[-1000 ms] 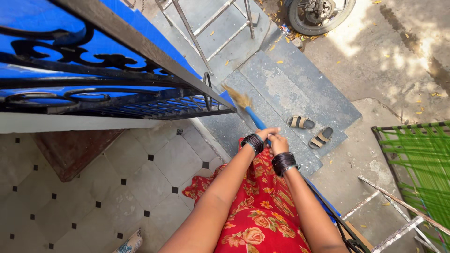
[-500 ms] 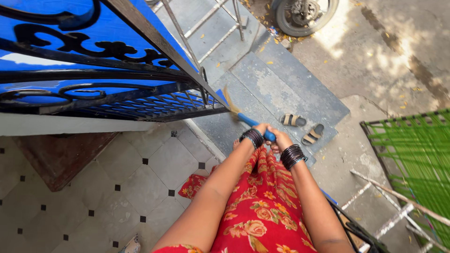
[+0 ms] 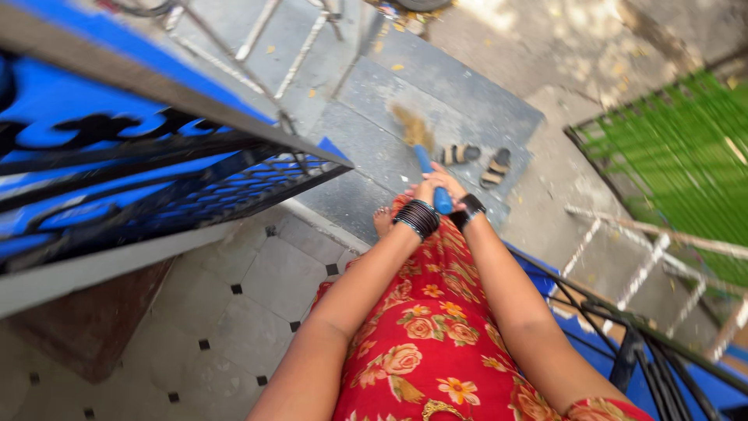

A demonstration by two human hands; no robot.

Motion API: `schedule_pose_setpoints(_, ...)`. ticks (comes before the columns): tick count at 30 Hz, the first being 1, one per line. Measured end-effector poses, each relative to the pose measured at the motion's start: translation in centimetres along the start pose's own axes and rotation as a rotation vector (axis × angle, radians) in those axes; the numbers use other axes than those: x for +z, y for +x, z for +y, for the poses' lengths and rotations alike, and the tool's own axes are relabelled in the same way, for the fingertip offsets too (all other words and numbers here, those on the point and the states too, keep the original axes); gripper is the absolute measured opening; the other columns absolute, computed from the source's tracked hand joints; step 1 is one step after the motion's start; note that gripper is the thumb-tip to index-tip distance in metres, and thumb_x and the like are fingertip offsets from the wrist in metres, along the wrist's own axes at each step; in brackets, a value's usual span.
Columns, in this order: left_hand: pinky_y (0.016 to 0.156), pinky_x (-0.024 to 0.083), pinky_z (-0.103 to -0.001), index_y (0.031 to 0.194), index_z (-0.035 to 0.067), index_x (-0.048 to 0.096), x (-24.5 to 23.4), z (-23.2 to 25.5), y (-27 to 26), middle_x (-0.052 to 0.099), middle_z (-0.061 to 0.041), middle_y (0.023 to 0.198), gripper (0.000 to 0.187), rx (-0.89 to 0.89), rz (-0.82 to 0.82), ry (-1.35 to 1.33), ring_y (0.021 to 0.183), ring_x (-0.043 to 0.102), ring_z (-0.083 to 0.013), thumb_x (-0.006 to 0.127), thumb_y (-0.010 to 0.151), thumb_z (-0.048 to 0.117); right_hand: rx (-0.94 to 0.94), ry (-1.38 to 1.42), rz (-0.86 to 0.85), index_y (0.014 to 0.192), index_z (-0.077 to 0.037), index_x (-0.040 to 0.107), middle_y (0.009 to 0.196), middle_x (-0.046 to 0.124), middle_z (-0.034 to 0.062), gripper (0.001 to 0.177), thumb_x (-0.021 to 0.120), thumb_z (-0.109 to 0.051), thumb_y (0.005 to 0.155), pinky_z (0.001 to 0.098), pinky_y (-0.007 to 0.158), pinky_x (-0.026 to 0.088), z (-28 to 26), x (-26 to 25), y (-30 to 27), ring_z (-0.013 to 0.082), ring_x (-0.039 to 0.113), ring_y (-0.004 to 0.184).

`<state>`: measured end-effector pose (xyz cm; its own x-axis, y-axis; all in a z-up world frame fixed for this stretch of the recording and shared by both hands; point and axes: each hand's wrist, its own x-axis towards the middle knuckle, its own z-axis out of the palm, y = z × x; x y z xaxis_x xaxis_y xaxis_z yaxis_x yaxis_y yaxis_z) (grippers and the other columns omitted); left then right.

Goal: The person sweeps the floor using a broom, moving from an indoor hallway area through a metal gate onto a stone landing and steps, and then through multiple interior rooms.

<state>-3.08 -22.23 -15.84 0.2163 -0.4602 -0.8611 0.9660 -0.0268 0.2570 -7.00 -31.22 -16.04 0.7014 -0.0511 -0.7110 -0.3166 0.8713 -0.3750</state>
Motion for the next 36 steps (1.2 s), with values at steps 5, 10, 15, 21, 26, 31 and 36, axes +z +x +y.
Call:
schedule_pose_setpoints(5,0.058,0.063,-0.049,0.104,0.005,0.052,0.6,-0.4,0.3,0.059,-0.011,0.083,0.029,-0.151,0.053,0.118,0.071,0.065,-0.0278,0.065,0.078,0.012,0.087,0.517,-0.291,0.133,0.006,0.041,0.112,0.068,0.0261,0.048,0.067,-0.026,0.107,0.0424,0.090,0.057,2.9,-1.6,-1.1,0.0346,0.067,0.097)
schedule_pose_setpoints(10,0.056,0.064,-0.046,0.103,-0.001,0.054,0.8,0.9,0.1,0.061,-0.014,0.080,0.030,-0.360,-0.130,0.417,0.068,0.066,-0.0280,0.063,0.077,0.012,-0.047,0.288,0.183,0.115,-0.001,0.052,0.100,0.068,0.0199,0.039,0.067,-0.031,0.097,0.0397,0.076,0.056,4.5,-2.3,-1.4,0.0303,0.066,0.085)
schedule_pose_setpoints(15,0.057,0.064,-0.044,0.093,-0.001,0.057,1.0,2.6,-2.6,0.062,-0.012,0.075,0.023,-0.427,-0.447,0.534,0.060,0.065,-0.0235,0.063,0.080,0.016,-0.089,0.241,0.547,0.100,-0.005,0.060,0.087,0.067,0.0144,0.033,0.071,-0.035,0.090,0.0388,0.060,0.053,6.0,-3.4,-2.7,0.0273,0.064,0.070)
schedule_pose_setpoints(21,0.049,0.061,-0.048,0.096,-0.002,0.058,1.9,6.2,-6.8,0.063,-0.011,0.071,0.029,-0.526,-0.606,1.139,0.050,0.066,-0.0263,0.065,0.082,0.023,-0.338,0.456,0.934,0.087,-0.006,0.068,0.080,0.069,0.0105,0.029,0.073,-0.035,0.083,0.0406,0.049,0.053,9.2,-3.2,-3.6,0.0270,0.066,0.063)
schedule_pose_setpoints(26,0.046,0.060,-0.044,0.120,0.021,0.052,5.0,8.3,-7.6,0.060,-0.013,0.066,0.035,-0.501,-0.573,1.039,0.043,0.060,-0.0256,0.061,0.090,0.036,-0.333,0.913,0.764,0.088,-0.010,0.060,0.076,0.066,0.0131,0.034,0.055,-0.043,0.086,0.0455,0.041,0.044,9.0,-3.9,-2.5,0.0327,0.061,0.057)
schedule_pose_setpoints(31,0.041,0.055,-0.033,0.127,0.007,0.064,7.2,7.3,-7.7,0.058,-0.006,0.065,0.041,-0.274,-0.716,1.110,0.043,0.061,-0.0176,0.059,0.097,0.034,-0.417,0.955,0.373,0.095,-0.008,0.060,0.077,0.063,0.0109,0.026,0.054,-0.034,0.090,0.0417,0.043,0.046,7.1,-6.8,-3.2,0.0287,0.060,0.056)
schedule_pose_setpoints(36,0.052,0.054,-0.027,0.122,0.002,0.070,7.1,3.4,-4.8,0.066,-0.004,0.076,0.032,-0.124,-0.914,1.141,0.056,0.064,-0.0132,0.059,0.104,0.027,-0.714,1.042,0.006,0.105,0.004,0.056,0.079,0.060,0.0120,0.027,0.057,-0.018,0.089,0.0308,0.051,0.054,10.4,-9.5,-6.8,0.0205,0.060,0.060)
